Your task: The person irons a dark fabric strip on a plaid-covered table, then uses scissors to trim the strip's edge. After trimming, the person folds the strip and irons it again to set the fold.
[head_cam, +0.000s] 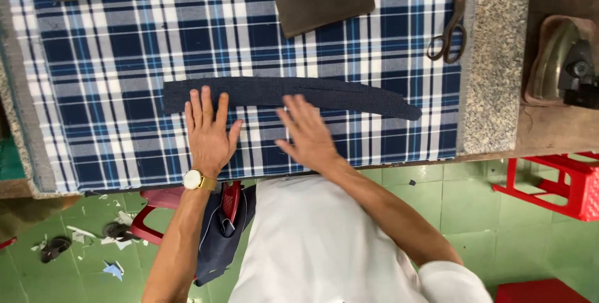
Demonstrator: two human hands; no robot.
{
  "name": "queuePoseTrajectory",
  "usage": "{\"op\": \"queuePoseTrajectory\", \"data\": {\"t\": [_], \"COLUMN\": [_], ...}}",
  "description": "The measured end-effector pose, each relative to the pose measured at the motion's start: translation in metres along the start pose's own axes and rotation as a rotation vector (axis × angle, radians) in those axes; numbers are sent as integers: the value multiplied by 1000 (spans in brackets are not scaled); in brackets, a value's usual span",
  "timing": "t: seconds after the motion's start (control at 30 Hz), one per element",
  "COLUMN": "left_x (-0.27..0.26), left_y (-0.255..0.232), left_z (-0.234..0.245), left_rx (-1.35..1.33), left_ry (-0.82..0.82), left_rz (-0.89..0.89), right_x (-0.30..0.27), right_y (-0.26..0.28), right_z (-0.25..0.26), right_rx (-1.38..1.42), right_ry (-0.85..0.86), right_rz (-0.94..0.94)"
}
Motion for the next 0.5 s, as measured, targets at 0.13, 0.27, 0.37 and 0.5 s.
{"op": "queuePoseTrajectory", "data": {"t": [0.13, 0.27, 0.37, 0.5], "left_x": [-16, -33, -49, -63], "left_y": [19, 61, 107, 147], "left_z": [-12, 0, 15, 35], "left_rx": [-28, 63, 193, 378], "left_ry": [100, 129, 77, -24], "left_rz": [39, 169, 341, 568], "right_x": [-10, -60, -96, -114], "right_y": [-17, -77, -103, -112], "right_z": [-4, 48, 70, 73], "right_rx": [-92, -338, -453, -476], "right_ry": [-6, -83, -92, -103], "right_rz": [-12, -132, -198, -242]}}
Point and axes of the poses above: each hand's wrist, its own x-axis towards the middle knuckle, its own z-axis out of the back of the hand, y = z × x, the point moved 2 cm from there along x, towards the middle knuckle, and after that the axes turned 10 degrees about -y, right-handed, at the moved point
